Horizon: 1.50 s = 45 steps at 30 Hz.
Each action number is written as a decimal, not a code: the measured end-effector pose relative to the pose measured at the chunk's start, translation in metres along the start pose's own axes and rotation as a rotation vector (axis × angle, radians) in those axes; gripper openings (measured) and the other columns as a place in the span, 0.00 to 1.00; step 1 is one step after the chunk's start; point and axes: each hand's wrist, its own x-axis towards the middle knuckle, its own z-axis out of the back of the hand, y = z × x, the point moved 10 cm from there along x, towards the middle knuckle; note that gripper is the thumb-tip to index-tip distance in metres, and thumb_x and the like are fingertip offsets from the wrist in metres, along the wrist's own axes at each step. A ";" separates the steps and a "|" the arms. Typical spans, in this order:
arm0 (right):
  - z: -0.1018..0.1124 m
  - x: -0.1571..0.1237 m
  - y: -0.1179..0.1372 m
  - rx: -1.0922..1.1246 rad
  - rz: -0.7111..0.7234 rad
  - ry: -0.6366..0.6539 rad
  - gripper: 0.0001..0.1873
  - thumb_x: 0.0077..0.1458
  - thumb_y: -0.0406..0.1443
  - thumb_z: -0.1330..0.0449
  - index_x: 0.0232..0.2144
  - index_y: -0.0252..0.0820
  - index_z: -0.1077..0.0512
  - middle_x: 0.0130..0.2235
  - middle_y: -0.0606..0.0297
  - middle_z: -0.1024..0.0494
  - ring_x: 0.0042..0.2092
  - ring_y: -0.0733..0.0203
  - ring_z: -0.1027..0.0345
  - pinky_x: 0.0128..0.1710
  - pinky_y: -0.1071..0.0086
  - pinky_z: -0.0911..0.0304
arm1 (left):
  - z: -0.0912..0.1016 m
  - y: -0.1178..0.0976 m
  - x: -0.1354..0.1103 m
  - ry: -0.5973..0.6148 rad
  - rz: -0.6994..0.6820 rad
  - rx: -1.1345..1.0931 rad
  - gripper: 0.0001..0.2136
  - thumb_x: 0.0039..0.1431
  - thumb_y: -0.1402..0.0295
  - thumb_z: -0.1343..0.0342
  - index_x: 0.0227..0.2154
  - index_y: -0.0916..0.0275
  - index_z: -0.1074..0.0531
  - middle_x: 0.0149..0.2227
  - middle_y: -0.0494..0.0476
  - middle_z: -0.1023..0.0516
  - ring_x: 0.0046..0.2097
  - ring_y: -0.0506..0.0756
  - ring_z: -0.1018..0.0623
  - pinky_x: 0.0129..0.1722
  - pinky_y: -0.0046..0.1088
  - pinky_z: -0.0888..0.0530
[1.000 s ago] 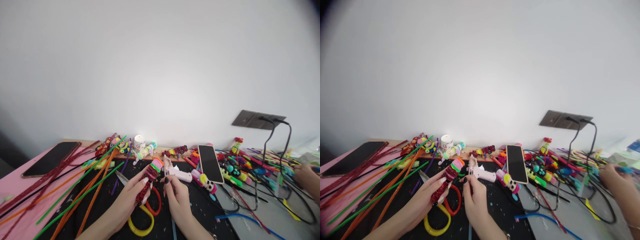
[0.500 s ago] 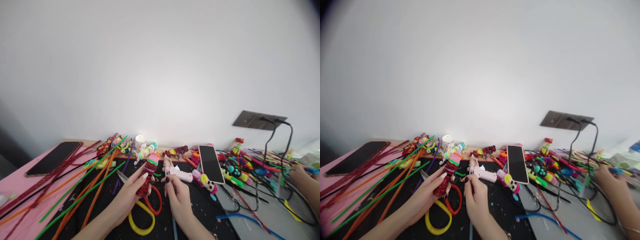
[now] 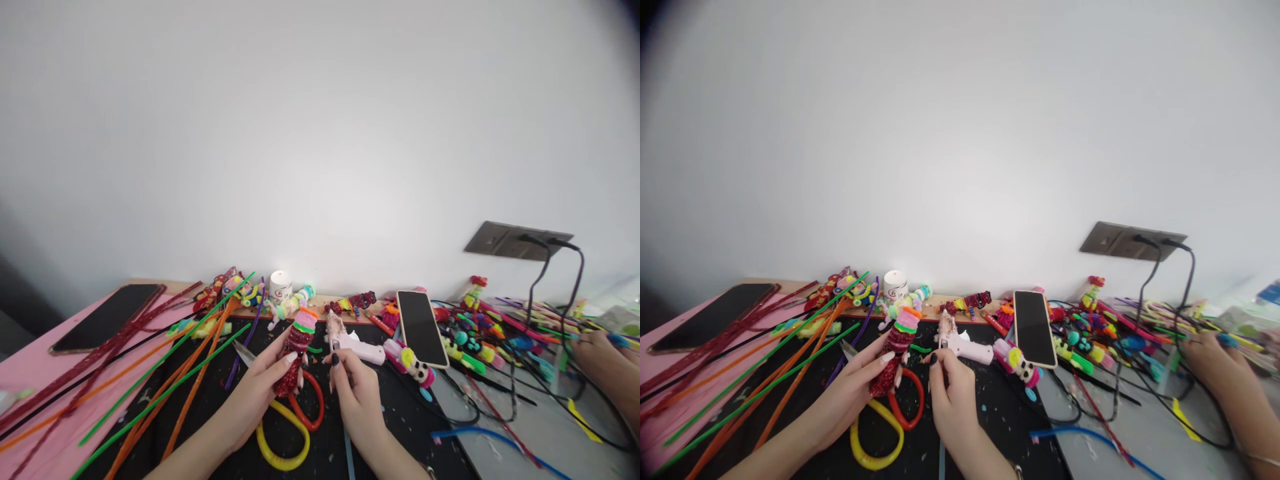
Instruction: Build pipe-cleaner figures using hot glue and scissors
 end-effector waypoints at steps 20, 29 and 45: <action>-0.002 0.001 -0.003 -0.018 -0.015 0.012 0.12 0.59 0.36 0.54 0.27 0.39 0.36 0.19 0.71 0.36 0.21 0.66 0.43 0.21 0.74 0.50 | -0.005 -0.004 0.004 0.068 -0.053 -0.021 0.22 0.57 0.70 0.47 0.55 0.55 0.41 0.47 0.58 0.28 0.41 0.55 0.25 0.41 0.32 0.32; -0.001 0.001 -0.004 -0.021 -0.012 0.009 0.12 0.59 0.36 0.53 0.28 0.39 0.34 0.19 0.71 0.36 0.21 0.66 0.43 0.21 0.74 0.50 | -0.007 -0.007 0.001 0.073 -0.054 -0.018 0.23 0.57 0.71 0.47 0.56 0.56 0.41 0.46 0.58 0.27 0.39 0.54 0.25 0.42 0.31 0.32; -0.001 0.002 -0.002 0.011 -0.023 0.011 0.12 0.59 0.37 0.54 0.29 0.39 0.33 0.19 0.70 0.36 0.21 0.66 0.43 0.21 0.74 0.50 | -0.007 -0.013 0.003 0.060 -0.122 0.001 0.22 0.56 0.70 0.46 0.54 0.54 0.39 0.50 0.55 0.28 0.52 0.57 0.30 0.52 0.33 0.37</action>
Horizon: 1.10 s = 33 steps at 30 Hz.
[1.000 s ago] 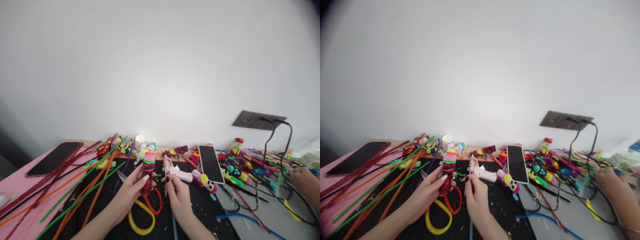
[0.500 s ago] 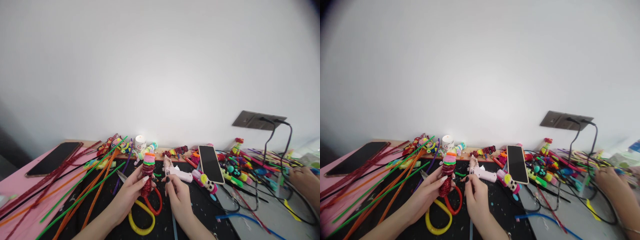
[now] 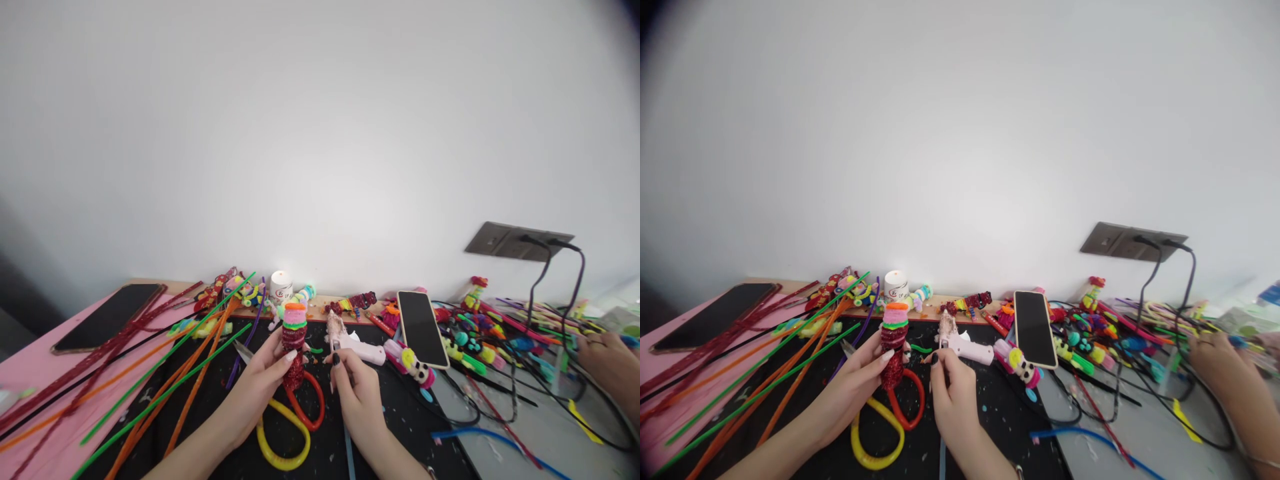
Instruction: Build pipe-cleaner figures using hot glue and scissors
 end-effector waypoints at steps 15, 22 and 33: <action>0.001 0.000 0.002 -0.008 0.021 -0.005 0.12 0.59 0.37 0.53 0.28 0.39 0.33 0.18 0.70 0.35 0.20 0.66 0.43 0.20 0.74 0.49 | 0.022 -0.030 0.004 -0.182 -0.174 0.182 0.31 0.56 0.67 0.46 0.60 0.56 0.52 0.57 0.59 0.35 0.59 0.59 0.38 0.57 0.39 0.40; 0.000 -0.001 0.002 -0.005 0.019 0.008 0.13 0.59 0.38 0.54 0.28 0.39 0.34 0.18 0.71 0.37 0.20 0.67 0.45 0.20 0.74 0.50 | 0.050 -0.065 0.006 -0.357 -0.362 0.338 0.29 0.53 0.69 0.43 0.57 0.56 0.46 0.59 0.57 0.39 0.60 0.58 0.40 0.58 0.34 0.43; -0.001 0.000 0.001 -0.004 0.019 0.022 0.14 0.59 0.38 0.54 0.27 0.39 0.34 0.18 0.71 0.37 0.20 0.67 0.44 0.21 0.74 0.49 | 0.045 -0.073 0.003 -0.330 -0.406 0.301 0.43 0.48 0.72 0.39 0.60 0.51 0.61 0.50 0.57 0.31 0.49 0.61 0.29 0.50 0.38 0.34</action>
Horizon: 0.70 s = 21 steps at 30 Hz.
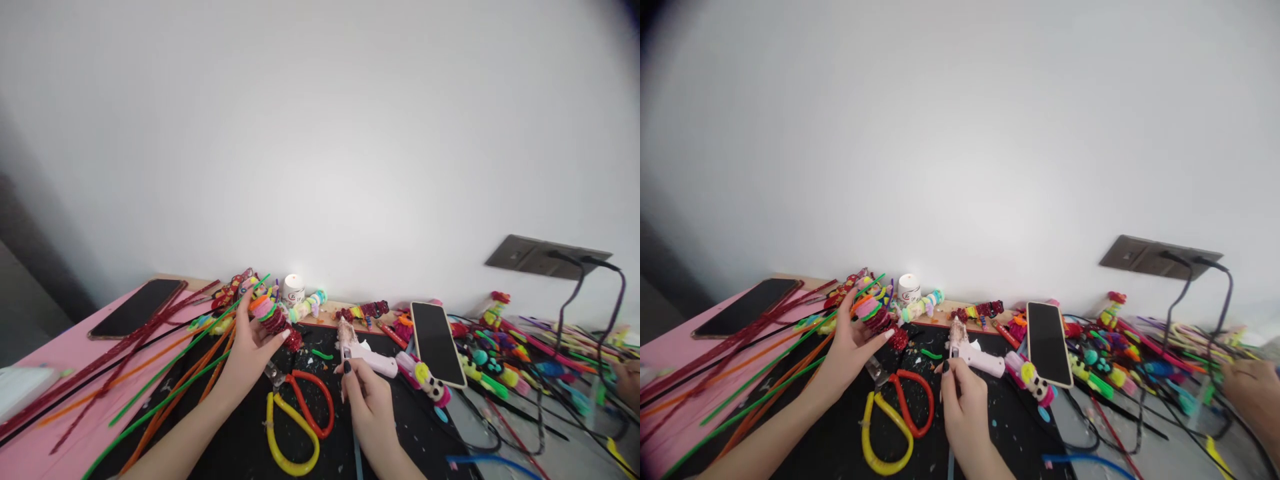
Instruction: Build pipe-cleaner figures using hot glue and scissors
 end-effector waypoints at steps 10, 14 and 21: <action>0.003 0.001 0.000 -0.004 -0.004 -0.026 0.15 0.59 0.37 0.54 0.23 0.40 0.37 0.18 0.71 0.38 0.20 0.67 0.45 0.21 0.74 0.50 | -0.052 0.029 -0.035 0.426 0.309 -0.202 0.35 0.48 0.73 0.39 0.56 0.52 0.50 0.40 0.56 0.26 0.43 0.57 0.25 0.46 0.37 0.32; -0.001 -0.001 0.009 0.023 0.046 0.016 0.13 0.59 0.36 0.53 0.25 0.39 0.35 0.19 0.71 0.37 0.21 0.67 0.44 0.21 0.74 0.50 | -0.071 0.033 -0.055 0.583 0.386 -0.220 0.37 0.47 0.75 0.39 0.57 0.51 0.52 0.46 0.58 0.28 0.48 0.58 0.28 0.49 0.38 0.35; 0.001 0.001 0.009 0.026 0.034 -0.006 0.15 0.59 0.37 0.54 0.22 0.40 0.38 0.19 0.71 0.37 0.21 0.67 0.45 0.22 0.75 0.50 | -0.084 0.029 -0.072 0.686 0.395 -0.158 0.40 0.49 0.79 0.42 0.60 0.49 0.57 0.49 0.58 0.29 0.46 0.55 0.27 0.50 0.38 0.36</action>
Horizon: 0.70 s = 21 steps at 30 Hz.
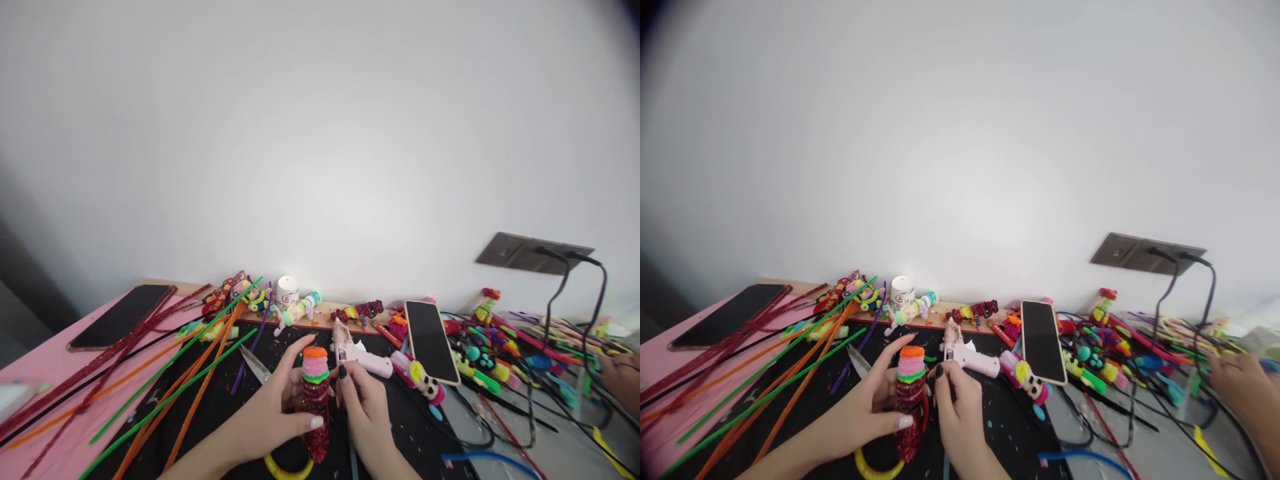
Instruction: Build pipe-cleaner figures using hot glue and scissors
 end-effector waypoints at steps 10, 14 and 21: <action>-0.003 0.001 -0.006 -0.028 0.003 0.015 0.16 0.60 0.37 0.55 0.21 0.40 0.38 0.19 0.71 0.38 0.21 0.67 0.46 0.22 0.74 0.51 | -0.003 0.008 -0.004 0.064 0.010 0.155 0.37 0.49 0.78 0.42 0.59 0.52 0.54 0.52 0.59 0.31 0.50 0.57 0.29 0.50 0.37 0.35; -0.003 0.001 -0.003 -0.068 0.025 0.016 0.16 0.60 0.36 0.55 0.21 0.40 0.38 0.18 0.71 0.38 0.21 0.67 0.46 0.21 0.74 0.51 | -0.005 0.007 -0.003 0.066 -0.015 0.160 0.36 0.50 0.78 0.43 0.59 0.51 0.52 0.52 0.58 0.31 0.51 0.57 0.30 0.52 0.38 0.36; -0.013 -0.002 0.016 -0.209 0.145 0.113 0.07 0.53 0.29 0.50 0.29 0.40 0.33 0.24 0.67 0.31 0.27 0.63 0.38 0.27 0.73 0.44 | 0.063 -0.024 -0.005 -0.478 -0.265 0.082 0.38 0.55 0.69 0.45 0.61 0.50 0.64 0.47 0.57 0.27 0.51 0.57 0.29 0.53 0.39 0.37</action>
